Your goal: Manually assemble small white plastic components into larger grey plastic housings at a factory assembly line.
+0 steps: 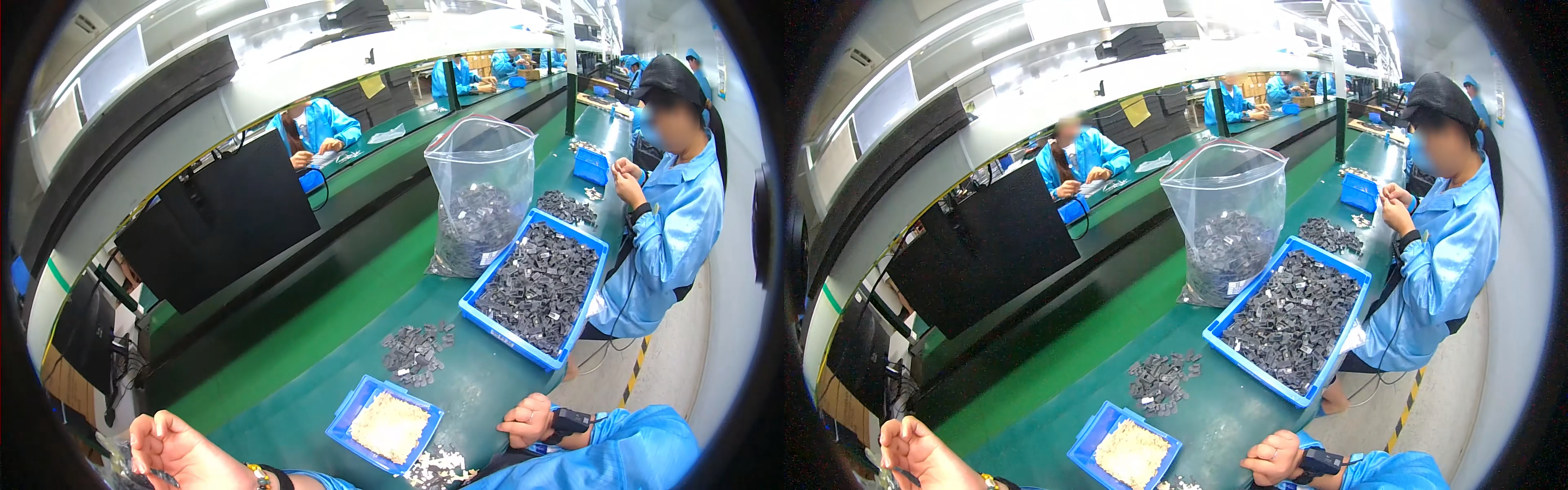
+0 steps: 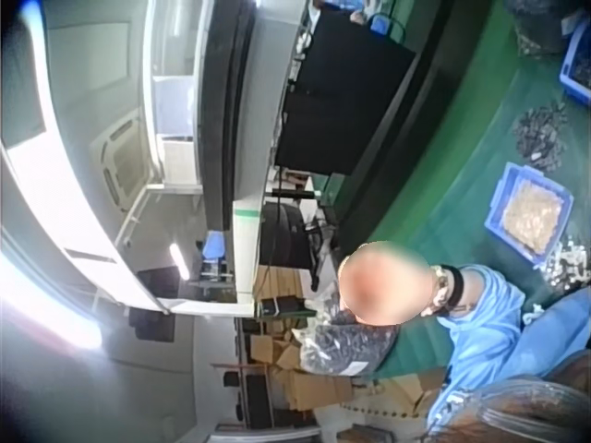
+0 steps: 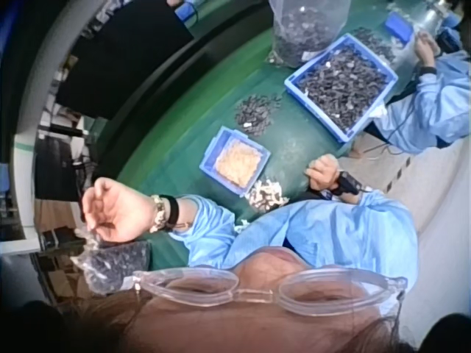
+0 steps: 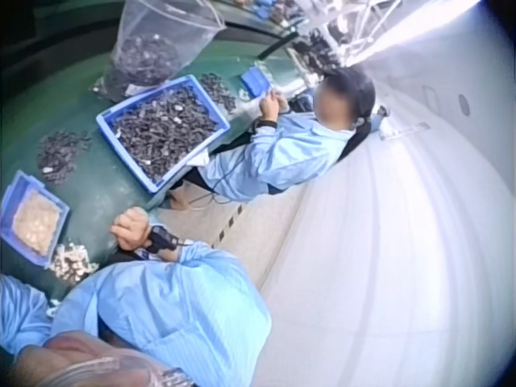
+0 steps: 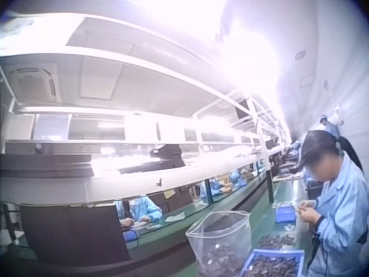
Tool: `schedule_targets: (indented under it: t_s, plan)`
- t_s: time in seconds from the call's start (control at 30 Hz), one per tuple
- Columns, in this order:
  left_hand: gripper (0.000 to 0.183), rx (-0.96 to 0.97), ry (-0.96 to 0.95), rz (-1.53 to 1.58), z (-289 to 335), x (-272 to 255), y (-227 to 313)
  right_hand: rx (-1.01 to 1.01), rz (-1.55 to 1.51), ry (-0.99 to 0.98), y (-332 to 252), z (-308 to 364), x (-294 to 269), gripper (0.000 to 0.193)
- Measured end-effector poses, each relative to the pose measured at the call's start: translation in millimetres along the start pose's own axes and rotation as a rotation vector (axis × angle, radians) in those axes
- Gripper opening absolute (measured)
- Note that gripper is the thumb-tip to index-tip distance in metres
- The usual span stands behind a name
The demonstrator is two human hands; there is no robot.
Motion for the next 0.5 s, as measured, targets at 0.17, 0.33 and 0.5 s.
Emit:
schedule_targets:
  t_s: [0.17,0.33,0.5]
  plan:
    - [0.012,-0.003,0.000,0.030,1,0,-5,0.005,0.004,0.001,5,-2,0,0.028]
    - [0.012,-0.003,0.008,0.036,6,6,-7,-0.001,0.021,0.004,5,-1,-7,0.027]
    - [0.011,-0.053,0.000,0.051,0,0,-2,-0.041,0.030,-0.008,-6,6,3,0.024]
Point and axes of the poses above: each hand's wrist, its own z-axis away from the middle knuckle, its own x-axis out of the palm, y = z × x, the point moved 1 cm from there along -z, towards the middle knuckle, and after that the axes turned 11 degrees about z, right-handed, at the moved point
